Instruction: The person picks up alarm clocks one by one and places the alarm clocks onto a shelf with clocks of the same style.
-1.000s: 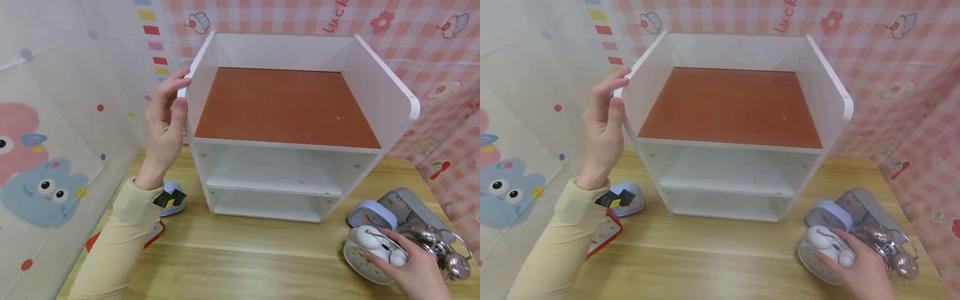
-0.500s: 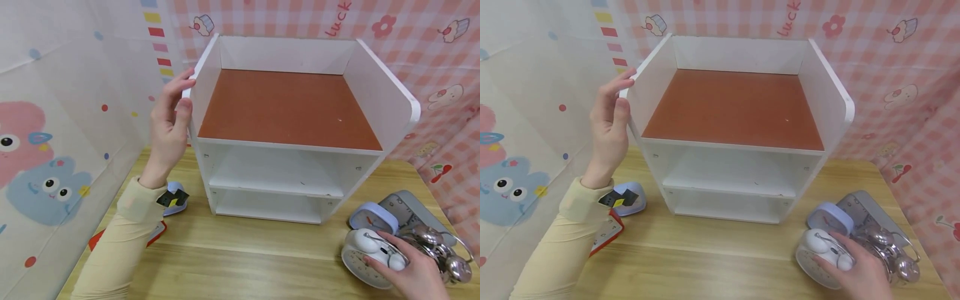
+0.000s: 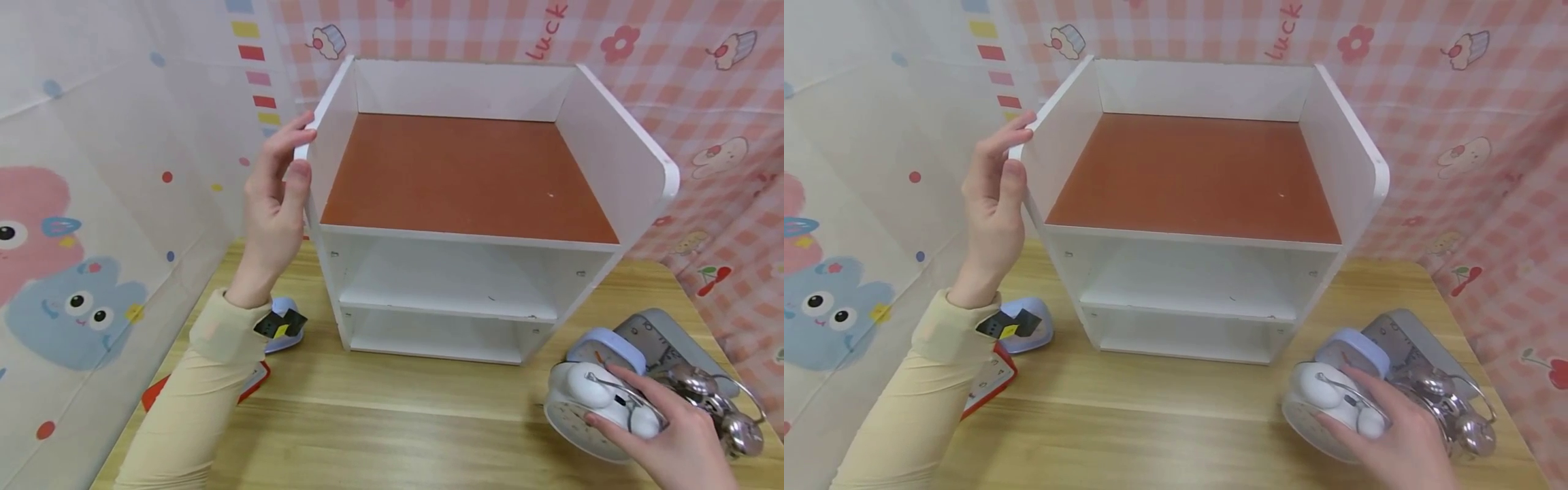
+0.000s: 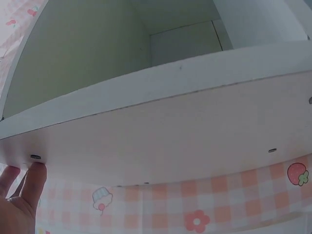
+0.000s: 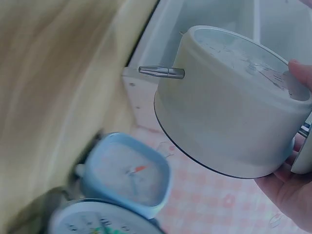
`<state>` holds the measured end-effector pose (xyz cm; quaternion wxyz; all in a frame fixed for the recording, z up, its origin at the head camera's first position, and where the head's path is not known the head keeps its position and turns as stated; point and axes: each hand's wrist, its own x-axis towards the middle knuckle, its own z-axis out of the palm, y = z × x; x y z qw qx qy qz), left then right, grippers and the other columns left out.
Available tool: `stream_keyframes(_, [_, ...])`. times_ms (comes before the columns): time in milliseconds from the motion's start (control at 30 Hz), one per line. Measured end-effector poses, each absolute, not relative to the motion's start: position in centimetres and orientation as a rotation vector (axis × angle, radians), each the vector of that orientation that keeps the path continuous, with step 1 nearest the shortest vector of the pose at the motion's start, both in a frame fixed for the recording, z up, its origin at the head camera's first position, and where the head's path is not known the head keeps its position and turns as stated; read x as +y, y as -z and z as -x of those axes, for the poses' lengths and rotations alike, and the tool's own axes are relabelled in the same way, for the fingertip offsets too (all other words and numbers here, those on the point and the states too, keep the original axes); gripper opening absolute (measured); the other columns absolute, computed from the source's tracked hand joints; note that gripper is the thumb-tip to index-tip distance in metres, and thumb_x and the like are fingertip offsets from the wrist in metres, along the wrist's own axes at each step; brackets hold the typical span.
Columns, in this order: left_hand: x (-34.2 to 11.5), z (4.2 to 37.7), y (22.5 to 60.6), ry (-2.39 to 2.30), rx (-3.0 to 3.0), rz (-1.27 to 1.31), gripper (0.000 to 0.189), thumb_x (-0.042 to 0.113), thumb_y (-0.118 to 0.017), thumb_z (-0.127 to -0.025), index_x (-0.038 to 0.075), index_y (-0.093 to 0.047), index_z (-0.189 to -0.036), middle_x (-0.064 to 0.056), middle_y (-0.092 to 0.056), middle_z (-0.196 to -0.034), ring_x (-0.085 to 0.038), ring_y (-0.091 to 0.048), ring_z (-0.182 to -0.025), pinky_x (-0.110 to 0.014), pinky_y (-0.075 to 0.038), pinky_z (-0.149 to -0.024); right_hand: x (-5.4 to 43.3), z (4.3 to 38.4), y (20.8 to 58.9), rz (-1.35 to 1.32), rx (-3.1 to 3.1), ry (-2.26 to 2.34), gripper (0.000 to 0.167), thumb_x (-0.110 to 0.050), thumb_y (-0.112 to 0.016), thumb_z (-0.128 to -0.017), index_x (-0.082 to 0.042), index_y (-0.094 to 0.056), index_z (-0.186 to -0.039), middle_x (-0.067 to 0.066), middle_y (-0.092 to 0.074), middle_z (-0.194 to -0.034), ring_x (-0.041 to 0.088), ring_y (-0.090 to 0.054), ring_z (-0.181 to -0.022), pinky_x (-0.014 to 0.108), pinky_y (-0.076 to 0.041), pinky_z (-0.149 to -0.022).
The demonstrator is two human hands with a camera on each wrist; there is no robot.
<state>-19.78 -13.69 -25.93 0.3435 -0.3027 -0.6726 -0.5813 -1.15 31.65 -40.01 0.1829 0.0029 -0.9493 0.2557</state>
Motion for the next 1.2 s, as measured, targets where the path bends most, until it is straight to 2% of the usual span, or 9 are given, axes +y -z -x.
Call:
stream_keyframes(100, [-13.8,19.8,25.9,1.509,-1.744,0.792,0.052,0.04,-0.056,-0.108,-0.004,-0.056,-0.137,-0.014,-0.055,-0.157,-0.022,-0.058,-0.137,-0.021,-0.06,-0.098,31.2,1.2,39.2,-0.05,-2.647,-0.731,0.076,-0.028,-0.103,-0.06,-0.026,-0.073,-0.13,-0.014,-0.076,-0.113,-0.027,-0.047,-0.087,0.006,-0.037,-0.063])
stream_keyframes(167, [-13.8,19.8,25.9,1.508,-1.743,0.794,0.051,0.039,-0.056,-0.108,-0.004,-0.056,-0.137,-0.014,-0.055,-0.157,-0.022,-0.058,-0.137,-0.021,-0.06,-0.098,30.9,1.2,38.6,-0.071,-2.636,-0.736,0.077,-0.027,-0.103,-0.06,-0.028,-0.073,-0.131,-0.032,-0.065,-0.114,-0.03,-0.046,-0.091,0.004,-0.038,-0.065])
stream_keyframes(233, [-13.8,19.8,25.9,1.502,-1.743,0.794,0.05,0.038,-0.056,-0.108,-0.004,-0.056,-0.136,-0.014,-0.056,-0.157,-0.022,-0.059,-0.137,-0.02,-0.06,-0.096,30.6,1.2,38.0,-0.097,-2.626,-0.741,0.078,-0.026,-0.103,-0.059,-0.028,-0.073,-0.131,-0.04,-0.057,-0.116,-0.032,-0.045,-0.095,0.002,-0.038,-0.068])
stream_keyframes(467, [-13.6,19.7,25.9,1.502,-1.751,0.791,0.052,0.039,-0.055,-0.108,-0.004,-0.056,-0.137,-0.014,-0.055,-0.157,-0.022,-0.058,-0.138,-0.015,-0.056,-0.084,29.0,1.6,35.4,-0.276,-2.508,-0.804,0.083,-0.011,-0.104,-0.049,-0.019,-0.075,-0.127,-0.032,-0.068,-0.118,-0.029,-0.051,-0.097,-0.001,-0.041,-0.072])
stream_keyframes(533, [-13.6,19.7,25.9,1.503,-1.753,0.791,0.053,0.04,-0.056,-0.108,-0.004,-0.056,-0.137,-0.014,-0.055,-0.158,-0.022,-0.058,-0.138,-0.015,-0.057,-0.086,28.4,1.7,34.5,-0.34,-2.47,-0.821,0.085,-0.006,-0.103,-0.047,-0.016,-0.076,-0.126,-0.043,-0.058,-0.122,-0.028,-0.053,-0.098,-0.002,-0.042,-0.074])
stream_keyframes(667, [-13.7,19.7,25.9,1.494,-1.771,0.785,0.052,0.04,-0.055,-0.108,-0.003,-0.056,-0.138,-0.013,-0.054,-0.158,-0.022,-0.058,-0.138,-0.021,-0.06,-0.1,27.4,2.1,32.5,-0.438,-2.43,-0.814,0.085,-0.002,-0.101,-0.045,-0.014,-0.076,-0.125,-0.041,-0.062,-0.117,-0.024,-0.056,-0.093,0.0,-0.043,-0.072])
stream_keyframes(767, [-13.8,19.7,25.8,1.483,-1.785,0.78,0.049,0.037,-0.055,-0.109,-0.002,-0.055,-0.138,-0.012,-0.054,-0.159,-0.022,-0.058,-0.139,-0.021,-0.059,-0.101,26.8,2.5,31.1,-0.492,-2.42,-0.783,0.085,-0.002,-0.101,-0.044,-0.015,-0.076,-0.124,-0.041,-0.062,-0.108,-0.02,-0.055,-0.088,0.002,-0.043,-0.07])
stream_keyframes(1067, [-13.7,19.6,25.8,1.492,-1.763,0.784,0.045,0.032,-0.055,-0.109,-0.003,-0.056,-0.137,-0.014,-0.055,-0.158,-0.021,-0.058,-0.139,-0.014,-0.054,-0.08,25.1,3.9,27.2,-0.668,-2.383,-0.838,0.084,0.001,-0.1,-0.046,-0.012,-0.076,-0.126,-0.035,-0.069,-0.117,-0.017,-0.064,-0.096,0.0,-0.049,-0.078])
stream_keyframes(1200, [-13.6,19.7,25.8,1.499,-1.751,0.788,0.048,0.035,-0.055,-0.109,-0.004,-0.056,-0.137,-0.015,-0.055,-0.157,-0.018,-0.059,-0.134,-0.015,-0.043,-0.065,24.8,4.7,25.8,-0.693,-2.394,-0.831,0.086,-0.003,-0.102,-0.048,-0.015,-0.075,-0.129,-0.023,-0.074,-0.12,-0.013,-0.065,-0.095,0.001,-0.049,-0.078])
